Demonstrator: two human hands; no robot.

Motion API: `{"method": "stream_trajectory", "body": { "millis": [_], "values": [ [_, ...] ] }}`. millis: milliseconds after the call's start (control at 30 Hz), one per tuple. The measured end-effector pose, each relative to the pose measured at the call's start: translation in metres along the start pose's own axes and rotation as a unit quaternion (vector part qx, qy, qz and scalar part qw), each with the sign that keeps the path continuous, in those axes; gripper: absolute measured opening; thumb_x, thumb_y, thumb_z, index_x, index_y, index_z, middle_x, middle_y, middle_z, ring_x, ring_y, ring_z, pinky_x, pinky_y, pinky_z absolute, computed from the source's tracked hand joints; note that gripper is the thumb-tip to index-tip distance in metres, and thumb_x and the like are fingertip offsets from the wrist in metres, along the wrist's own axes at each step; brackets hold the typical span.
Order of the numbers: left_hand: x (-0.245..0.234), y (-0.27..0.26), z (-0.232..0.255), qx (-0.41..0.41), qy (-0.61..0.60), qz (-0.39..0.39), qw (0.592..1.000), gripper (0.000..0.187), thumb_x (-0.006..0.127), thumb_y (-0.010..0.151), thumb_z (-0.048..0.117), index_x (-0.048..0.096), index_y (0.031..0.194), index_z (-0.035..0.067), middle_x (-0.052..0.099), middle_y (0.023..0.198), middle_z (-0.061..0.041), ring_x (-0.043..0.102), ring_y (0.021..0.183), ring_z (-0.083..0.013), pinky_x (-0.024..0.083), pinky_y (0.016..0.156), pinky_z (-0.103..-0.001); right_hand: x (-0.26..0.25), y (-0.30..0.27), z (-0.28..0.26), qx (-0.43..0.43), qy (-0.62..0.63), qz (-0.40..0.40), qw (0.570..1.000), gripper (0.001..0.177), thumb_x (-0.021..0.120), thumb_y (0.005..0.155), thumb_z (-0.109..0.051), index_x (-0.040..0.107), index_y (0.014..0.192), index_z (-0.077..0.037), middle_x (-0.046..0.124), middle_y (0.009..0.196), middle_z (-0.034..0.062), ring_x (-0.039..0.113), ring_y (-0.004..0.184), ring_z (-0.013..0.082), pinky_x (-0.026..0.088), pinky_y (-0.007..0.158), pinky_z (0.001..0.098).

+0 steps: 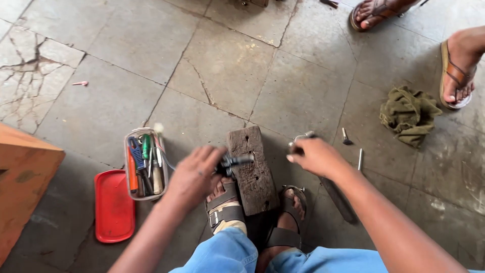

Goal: Repairing or disassembling a motorcycle ignition lock component using a hammer and punch.

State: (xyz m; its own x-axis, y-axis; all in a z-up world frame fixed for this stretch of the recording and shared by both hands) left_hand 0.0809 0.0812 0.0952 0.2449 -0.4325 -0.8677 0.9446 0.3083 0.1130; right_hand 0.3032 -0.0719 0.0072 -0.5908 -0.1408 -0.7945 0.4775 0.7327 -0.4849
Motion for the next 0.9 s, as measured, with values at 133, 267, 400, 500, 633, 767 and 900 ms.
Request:
{"method": "stream_trajectory", "body": {
  "millis": [133, 267, 400, 500, 633, 767, 900],
  "values": [
    [0.078, -0.017, -0.004, -0.033, -0.011, -0.076, 0.996, 0.064, 0.079, 0.072, 0.013, 0.054, 0.131, 0.006, 0.061, 0.108, -0.015, 0.060, 0.105, -0.0341, 0.050, 0.090, -0.044, 0.060, 0.008, 0.057, -0.006, -0.037, -0.044, 0.998, 0.025, 0.079, 0.082, -0.030, 0.077, 0.101, -0.014, 0.077, 0.098, 0.0118, 0.073, 0.096, 0.0319, 0.056, 0.084, 0.0443],
    [0.102, -0.031, -0.003, -0.073, -0.048, -0.058, 0.995, 0.066, 0.072, 0.073, 0.003, 0.049, 0.135, 0.000, 0.058, 0.117, -0.017, 0.057, 0.108, -0.0358, 0.048, 0.095, -0.044, 0.101, 0.000, 0.069, 0.002, -0.079, -0.124, 0.989, 0.024, 0.078, 0.079, -0.019, 0.076, 0.102, -0.014, 0.077, 0.102, 0.0112, 0.072, 0.100, 0.0313, 0.057, 0.086, 0.0444],
    [0.098, -0.036, 0.004, -0.058, -0.062, -0.018, 0.996, 0.063, 0.066, 0.076, 0.000, 0.047, 0.137, 0.000, 0.055, 0.124, -0.019, 0.054, 0.113, -0.0382, 0.044, 0.097, -0.047, 0.131, -0.008, 0.089, -0.019, -0.133, -0.167, 0.977, 0.030, 0.076, 0.078, -0.013, 0.073, 0.108, -0.014, 0.073, 0.109, 0.0102, 0.068, 0.107, 0.0324, 0.055, 0.089, 0.0447],
    [0.101, -0.043, 0.008, -0.018, -0.027, 0.010, 0.999, 0.059, 0.063, 0.079, 0.000, 0.047, 0.136, -0.001, 0.053, 0.131, -0.023, 0.053, 0.120, -0.0401, 0.043, 0.101, -0.047, 0.131, -0.010, 0.081, -0.064, -0.135, -0.137, 0.979, 0.030, 0.075, 0.077, -0.012, 0.073, 0.107, -0.015, 0.071, 0.109, 0.0090, 0.067, 0.108, 0.0331, 0.055, 0.089, 0.0450],
    [0.107, -0.042, 0.002, -0.036, -0.038, -0.016, 0.999, 0.058, 0.063, 0.081, 0.002, 0.047, 0.137, 0.001, 0.052, 0.132, -0.022, 0.052, 0.121, -0.0401, 0.041, 0.102, -0.048, 0.122, -0.008, 0.094, -0.061, -0.097, -0.125, 0.985, 0.028, 0.079, 0.076, -0.018, 0.074, 0.104, -0.014, 0.072, 0.106, 0.0082, 0.068, 0.106, 0.0322, 0.055, 0.087, 0.0441],
    [0.110, -0.046, 0.000, -0.020, -0.034, -0.018, 0.999, 0.061, 0.065, 0.080, 0.003, 0.047, 0.138, 0.003, 0.051, 0.133, -0.022, 0.051, 0.123, -0.0412, 0.040, 0.105, -0.049, 0.105, -0.002, 0.101, 0.008, -0.004, -0.134, 0.991, 0.027, 0.084, 0.079, -0.030, 0.077, 0.101, -0.016, 0.076, 0.098, 0.0081, 0.070, 0.092, 0.0263, 0.054, 0.080, 0.0400],
    [0.104, -0.048, 0.002, -0.046, -0.060, 0.000, 0.997, 0.065, 0.068, 0.075, 0.007, 0.048, 0.137, 0.006, 0.050, 0.136, -0.024, 0.049, 0.127, -0.0437, 0.040, 0.105, -0.050, 0.091, 0.015, 0.083, 0.015, 0.204, -0.127, 0.971, 0.027, 0.081, 0.084, -0.028, 0.075, 0.101, -0.007, 0.077, 0.085, 0.0102, 0.071, 0.074, 0.0187, 0.054, 0.067, 0.0341]
  ]
}}
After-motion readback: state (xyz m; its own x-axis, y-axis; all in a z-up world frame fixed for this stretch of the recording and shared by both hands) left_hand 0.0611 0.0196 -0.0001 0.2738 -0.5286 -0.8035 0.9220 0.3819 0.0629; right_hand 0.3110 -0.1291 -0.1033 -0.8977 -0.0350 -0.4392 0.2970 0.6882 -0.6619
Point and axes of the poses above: each hand's wrist, its own y-axis towards the middle knuckle, its own x-axis out of the palm, z = x × y, the point moved 10 cm from there along y, towards the middle knuckle
